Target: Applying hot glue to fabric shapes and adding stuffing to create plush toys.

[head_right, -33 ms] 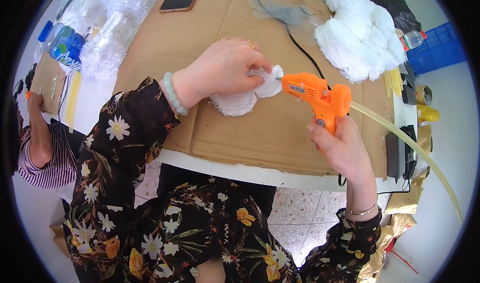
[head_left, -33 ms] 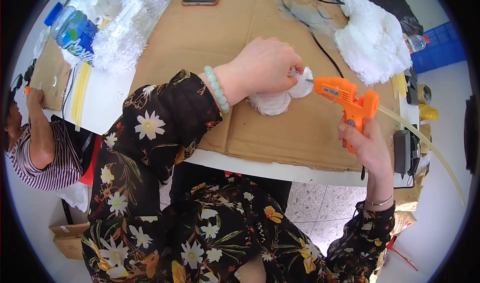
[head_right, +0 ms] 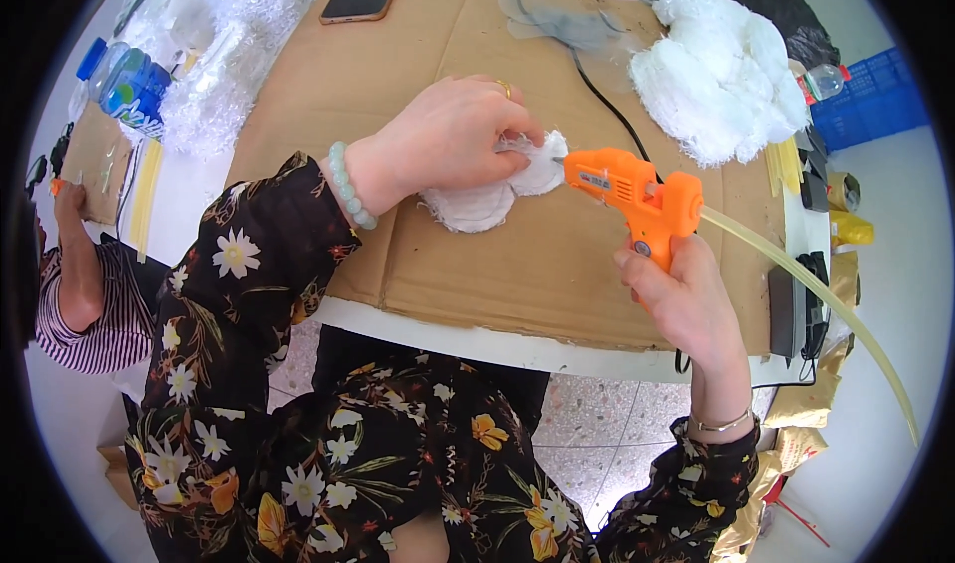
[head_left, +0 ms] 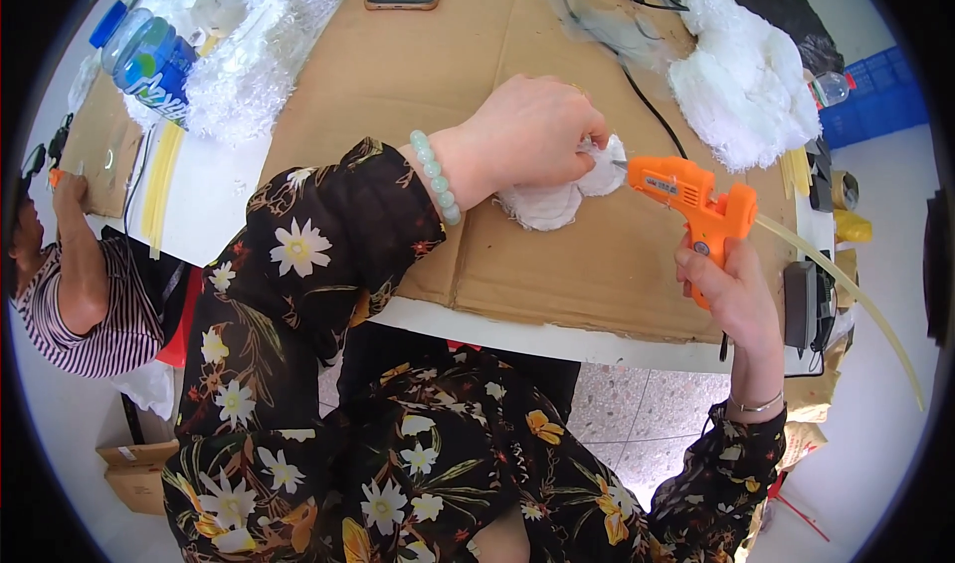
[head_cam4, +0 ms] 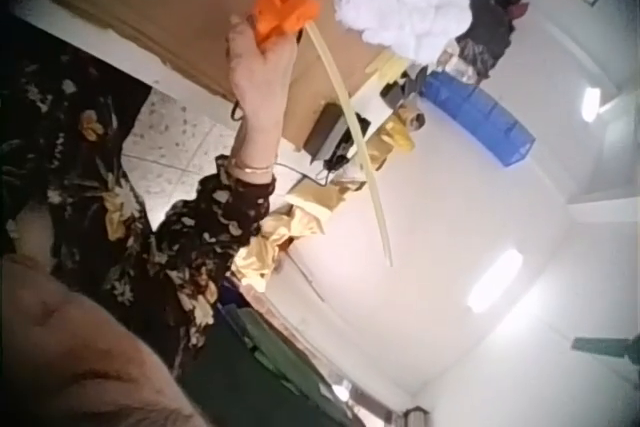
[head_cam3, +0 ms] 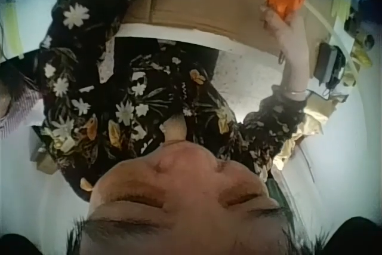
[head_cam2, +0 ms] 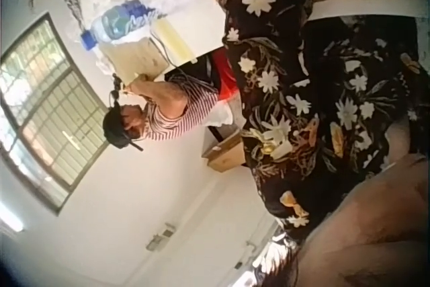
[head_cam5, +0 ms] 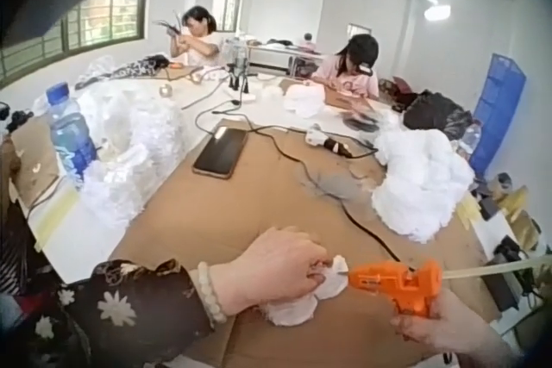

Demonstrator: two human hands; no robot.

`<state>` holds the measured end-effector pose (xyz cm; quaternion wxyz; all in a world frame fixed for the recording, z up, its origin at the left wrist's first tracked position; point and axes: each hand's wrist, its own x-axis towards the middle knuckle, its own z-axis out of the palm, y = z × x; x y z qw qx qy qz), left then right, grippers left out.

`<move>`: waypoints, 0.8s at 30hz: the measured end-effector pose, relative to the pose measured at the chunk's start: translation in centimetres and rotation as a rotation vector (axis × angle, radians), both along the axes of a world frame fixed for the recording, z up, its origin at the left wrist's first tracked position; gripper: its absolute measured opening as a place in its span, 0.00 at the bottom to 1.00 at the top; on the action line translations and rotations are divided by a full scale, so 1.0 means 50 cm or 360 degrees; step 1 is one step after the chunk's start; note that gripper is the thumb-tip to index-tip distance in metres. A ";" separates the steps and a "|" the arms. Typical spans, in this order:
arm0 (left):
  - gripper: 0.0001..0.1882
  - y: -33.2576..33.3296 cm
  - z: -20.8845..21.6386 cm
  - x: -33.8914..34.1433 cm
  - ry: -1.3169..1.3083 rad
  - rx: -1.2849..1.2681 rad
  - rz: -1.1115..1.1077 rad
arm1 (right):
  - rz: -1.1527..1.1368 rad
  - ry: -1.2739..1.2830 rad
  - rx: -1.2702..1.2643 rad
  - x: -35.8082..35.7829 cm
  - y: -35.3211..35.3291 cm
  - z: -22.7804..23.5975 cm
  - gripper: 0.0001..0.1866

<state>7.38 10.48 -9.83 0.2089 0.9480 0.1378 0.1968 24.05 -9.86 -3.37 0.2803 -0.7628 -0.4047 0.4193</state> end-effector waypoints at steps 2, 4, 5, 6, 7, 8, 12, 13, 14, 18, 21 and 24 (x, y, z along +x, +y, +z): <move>0.09 0.003 -0.007 0.002 -0.0031 -0.0008 -0.0016 | -0.0022 -0.0010 0.0010 -0.002 -0.005 0.004 0.10; 0.09 0.005 -0.011 0.003 -0.0062 -0.0010 -0.0035 | -0.0010 -0.0043 -0.0005 -0.006 -0.006 0.007 0.10; 0.09 0.004 -0.012 0.004 -0.0082 -0.0015 -0.0049 | -0.0004 -0.0071 -0.0013 -0.007 -0.007 0.008 0.10; 0.10 0.004 -0.013 0.004 -0.0101 -0.0018 -0.0062 | -0.0002 -0.0076 -0.0016 -0.011 -0.009 0.010 0.10; 0.10 0.003 -0.013 0.003 -0.0104 -0.0020 -0.0058 | -0.0033 -0.0054 -0.0006 -0.015 -0.010 0.011 0.09; 0.10 0.003 -0.014 0.003 -0.0097 -0.0013 -0.0061 | -0.0063 -0.0032 0.0005 -0.018 -0.010 0.012 0.09; 0.10 0.003 -0.010 0.004 -0.0056 0.0000 -0.0073 | -0.0064 -0.0024 -0.0017 -0.024 -0.014 0.021 0.09; 0.10 0.003 -0.010 0.003 -0.0057 0.0002 -0.0070 | -0.0046 -0.0023 -0.0018 -0.026 -0.014 0.022 0.09; 0.10 0.003 -0.010 0.002 -0.0054 0.0004 -0.0067 | -0.0029 -0.0022 -0.0018 -0.028 -0.015 0.022 0.09; 0.10 0.004 -0.012 0.004 -0.0068 -0.0007 -0.0073 | -0.0012 -0.0029 -0.0053 -0.027 -0.021 0.018 0.09; 0.10 0.004 -0.013 0.003 -0.0095 -0.0015 -0.0068 | -0.0055 0.0024 0.0021 -0.031 -0.022 0.014 0.07; 0.10 0.002 -0.005 0.000 -0.0035 -0.0024 -0.0058 | -0.0081 0.0026 0.0020 -0.035 -0.022 0.018 0.06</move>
